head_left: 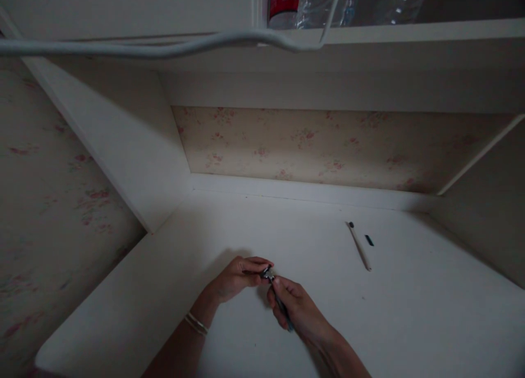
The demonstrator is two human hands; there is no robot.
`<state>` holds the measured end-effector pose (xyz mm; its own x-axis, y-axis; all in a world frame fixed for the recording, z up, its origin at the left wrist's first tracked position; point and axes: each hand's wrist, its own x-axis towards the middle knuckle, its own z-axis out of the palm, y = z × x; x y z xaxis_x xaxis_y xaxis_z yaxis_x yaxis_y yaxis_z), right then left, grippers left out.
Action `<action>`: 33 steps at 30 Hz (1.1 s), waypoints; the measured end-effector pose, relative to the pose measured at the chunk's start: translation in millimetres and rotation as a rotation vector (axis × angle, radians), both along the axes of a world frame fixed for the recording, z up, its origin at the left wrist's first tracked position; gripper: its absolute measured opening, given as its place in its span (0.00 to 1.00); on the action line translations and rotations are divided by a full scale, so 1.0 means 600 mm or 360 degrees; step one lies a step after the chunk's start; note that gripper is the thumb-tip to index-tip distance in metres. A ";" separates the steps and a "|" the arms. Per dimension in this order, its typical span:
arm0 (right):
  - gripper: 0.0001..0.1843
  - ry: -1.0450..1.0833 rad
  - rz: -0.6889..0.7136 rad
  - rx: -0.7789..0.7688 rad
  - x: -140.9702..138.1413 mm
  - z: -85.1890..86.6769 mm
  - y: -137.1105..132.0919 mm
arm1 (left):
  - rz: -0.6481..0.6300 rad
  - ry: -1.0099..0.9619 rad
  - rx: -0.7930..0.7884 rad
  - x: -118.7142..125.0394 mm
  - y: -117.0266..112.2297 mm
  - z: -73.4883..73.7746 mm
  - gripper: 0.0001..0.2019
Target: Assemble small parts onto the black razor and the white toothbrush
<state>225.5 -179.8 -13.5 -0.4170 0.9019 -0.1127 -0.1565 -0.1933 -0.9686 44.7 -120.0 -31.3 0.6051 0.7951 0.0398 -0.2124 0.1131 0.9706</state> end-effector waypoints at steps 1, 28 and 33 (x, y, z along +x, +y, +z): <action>0.27 0.0005 -0.0005 0.0002 0.000 -0.002 0.001 | 0.0006 -0.0022 -0.0002 0.000 0.000 -0.001 0.14; 0.21 0.0258 -0.0251 -0.0193 -0.016 -0.006 -0.006 | 0.0084 -0.0344 -0.0008 0.009 0.003 -0.015 0.14; 0.22 0.0225 -0.0320 -0.0121 -0.019 -0.010 -0.008 | 0.0054 -0.0554 -0.0226 0.016 -0.004 -0.005 0.14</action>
<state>214.2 -184.6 -19.3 -0.2466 0.9594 -0.1368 -0.3319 -0.2163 -0.9182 54.6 -122.4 -34.4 0.5482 0.8268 0.1262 -0.5326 0.2287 0.8149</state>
